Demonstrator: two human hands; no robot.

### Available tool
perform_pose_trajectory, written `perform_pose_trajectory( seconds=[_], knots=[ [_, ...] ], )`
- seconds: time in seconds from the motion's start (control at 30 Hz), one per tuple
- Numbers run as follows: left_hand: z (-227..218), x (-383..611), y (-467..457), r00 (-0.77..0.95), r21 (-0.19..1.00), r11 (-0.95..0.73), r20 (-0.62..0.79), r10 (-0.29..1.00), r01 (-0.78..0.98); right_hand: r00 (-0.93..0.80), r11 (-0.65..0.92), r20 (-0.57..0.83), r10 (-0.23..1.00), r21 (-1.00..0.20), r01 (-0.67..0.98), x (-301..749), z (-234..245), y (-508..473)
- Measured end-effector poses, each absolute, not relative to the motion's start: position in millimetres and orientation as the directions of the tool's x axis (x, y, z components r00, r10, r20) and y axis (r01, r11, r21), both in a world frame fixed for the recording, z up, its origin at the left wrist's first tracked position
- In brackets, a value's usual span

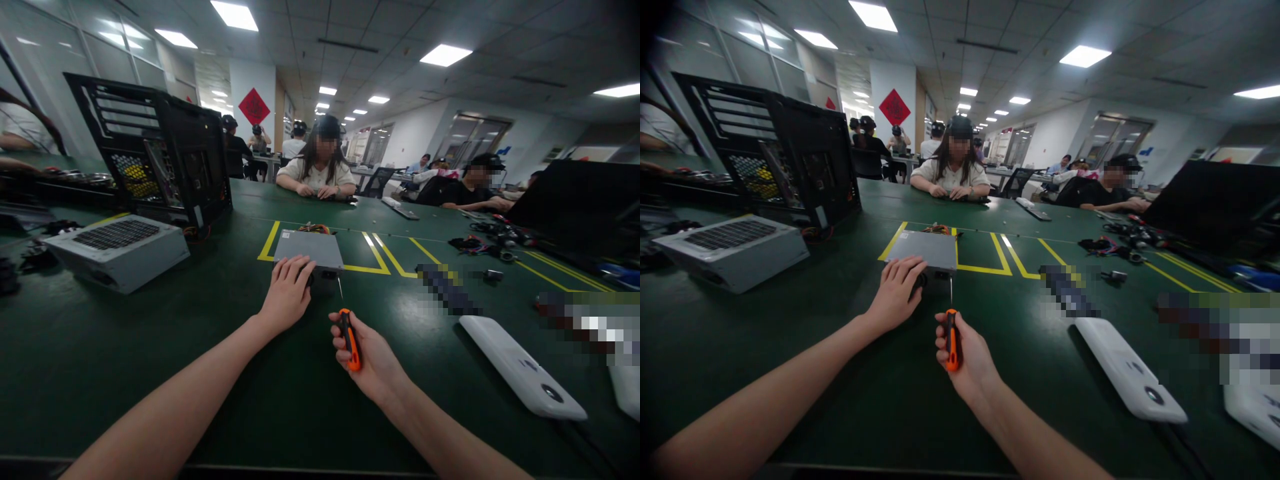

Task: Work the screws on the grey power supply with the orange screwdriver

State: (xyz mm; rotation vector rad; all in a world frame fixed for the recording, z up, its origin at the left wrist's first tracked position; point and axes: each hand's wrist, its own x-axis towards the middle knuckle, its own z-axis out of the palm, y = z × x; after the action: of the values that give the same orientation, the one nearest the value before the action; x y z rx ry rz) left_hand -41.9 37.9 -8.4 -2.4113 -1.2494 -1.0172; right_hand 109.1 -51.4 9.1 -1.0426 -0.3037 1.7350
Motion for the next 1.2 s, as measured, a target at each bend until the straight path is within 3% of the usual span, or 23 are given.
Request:
perform_pose_trajectory(
  seconds=[0.23, 0.4, 1.2],
  knots=[
    [-8.8, -41.8, 38.4, 0.391, 0.092, -0.599, 0.677, 0.623, 0.795, -0.019, -0.359, -0.48, 0.877, -0.629, -0.689, 109.1, 8.6, -49.5],
    [-10.0, -41.4, 38.9, 0.387, 0.098, -0.602, 0.682, 0.62, 0.792, -0.109, -0.435, -0.488, 0.866, -0.628, -0.646, 109.7, 8.3, -50.0],
    [-9.2, -41.9, 38.2, 0.388, 0.102, -0.605, 0.681, 0.621, 0.79, -0.053, -0.391, -0.482, 0.874, -0.636, -0.665, 107.2, 10.4, -51.2]
  ],
)
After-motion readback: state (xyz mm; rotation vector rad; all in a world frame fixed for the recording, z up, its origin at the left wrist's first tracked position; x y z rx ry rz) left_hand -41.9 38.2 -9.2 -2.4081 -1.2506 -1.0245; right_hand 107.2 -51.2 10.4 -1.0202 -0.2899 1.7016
